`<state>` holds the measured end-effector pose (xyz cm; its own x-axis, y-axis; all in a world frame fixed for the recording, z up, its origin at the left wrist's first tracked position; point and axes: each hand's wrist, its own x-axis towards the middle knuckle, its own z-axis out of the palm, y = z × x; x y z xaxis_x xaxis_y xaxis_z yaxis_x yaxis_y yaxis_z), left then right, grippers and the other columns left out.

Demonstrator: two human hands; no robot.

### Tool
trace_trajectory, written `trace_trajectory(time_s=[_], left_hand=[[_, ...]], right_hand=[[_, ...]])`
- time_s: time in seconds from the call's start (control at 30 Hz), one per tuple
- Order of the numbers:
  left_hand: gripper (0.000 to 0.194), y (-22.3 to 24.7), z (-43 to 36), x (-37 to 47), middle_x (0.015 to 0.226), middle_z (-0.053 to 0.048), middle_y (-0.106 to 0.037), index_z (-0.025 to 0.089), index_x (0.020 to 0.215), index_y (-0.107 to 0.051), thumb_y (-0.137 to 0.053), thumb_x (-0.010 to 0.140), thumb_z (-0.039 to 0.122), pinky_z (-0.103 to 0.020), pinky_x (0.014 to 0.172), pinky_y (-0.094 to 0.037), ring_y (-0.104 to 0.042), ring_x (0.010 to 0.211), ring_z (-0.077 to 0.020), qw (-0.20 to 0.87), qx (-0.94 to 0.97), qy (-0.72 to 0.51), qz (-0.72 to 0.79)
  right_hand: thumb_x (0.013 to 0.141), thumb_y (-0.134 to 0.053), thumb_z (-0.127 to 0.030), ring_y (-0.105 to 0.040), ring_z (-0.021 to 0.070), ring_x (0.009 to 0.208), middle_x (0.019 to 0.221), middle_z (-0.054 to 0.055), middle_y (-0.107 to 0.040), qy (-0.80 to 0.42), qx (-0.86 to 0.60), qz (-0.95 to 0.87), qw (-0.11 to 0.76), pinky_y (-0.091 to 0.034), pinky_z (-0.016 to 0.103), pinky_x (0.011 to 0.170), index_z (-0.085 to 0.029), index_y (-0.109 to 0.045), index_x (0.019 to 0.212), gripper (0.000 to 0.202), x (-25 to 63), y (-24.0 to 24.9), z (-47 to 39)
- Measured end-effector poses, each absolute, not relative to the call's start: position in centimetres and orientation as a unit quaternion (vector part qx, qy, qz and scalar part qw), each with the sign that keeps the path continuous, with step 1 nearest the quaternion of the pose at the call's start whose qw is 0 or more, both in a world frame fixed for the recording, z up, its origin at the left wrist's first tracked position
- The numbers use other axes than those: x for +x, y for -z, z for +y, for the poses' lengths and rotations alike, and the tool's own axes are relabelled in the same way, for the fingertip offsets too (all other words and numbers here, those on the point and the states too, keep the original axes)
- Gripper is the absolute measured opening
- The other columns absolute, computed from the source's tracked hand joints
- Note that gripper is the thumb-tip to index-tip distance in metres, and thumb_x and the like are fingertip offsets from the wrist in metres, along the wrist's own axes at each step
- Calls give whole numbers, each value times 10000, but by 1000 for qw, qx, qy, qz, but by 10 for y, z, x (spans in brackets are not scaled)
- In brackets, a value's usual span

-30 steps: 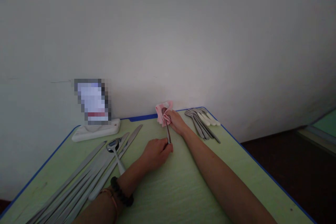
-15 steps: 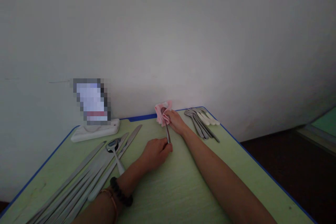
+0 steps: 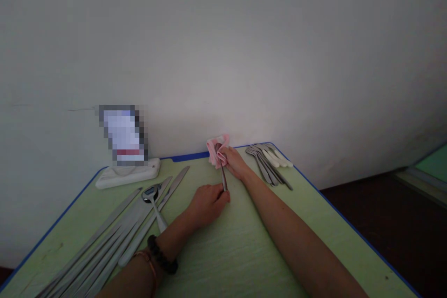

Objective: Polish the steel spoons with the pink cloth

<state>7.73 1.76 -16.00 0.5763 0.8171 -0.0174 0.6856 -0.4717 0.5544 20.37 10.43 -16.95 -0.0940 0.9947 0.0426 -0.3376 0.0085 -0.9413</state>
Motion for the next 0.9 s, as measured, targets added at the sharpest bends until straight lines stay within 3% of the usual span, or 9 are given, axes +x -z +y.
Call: trace_trajectory(time_s=[0.9], left_hand=[[308,161,17,77,555,9,-553,178,740,-582,-319,850,295,-232,562,-336,-523,550,-142,254,852,-126,441]], right_hand=[[629,-500,-243,-405,88,443,481,-52,-455,-599,-381,-433,556,-398,217,423,-190,-449,554,104,203,171,105]])
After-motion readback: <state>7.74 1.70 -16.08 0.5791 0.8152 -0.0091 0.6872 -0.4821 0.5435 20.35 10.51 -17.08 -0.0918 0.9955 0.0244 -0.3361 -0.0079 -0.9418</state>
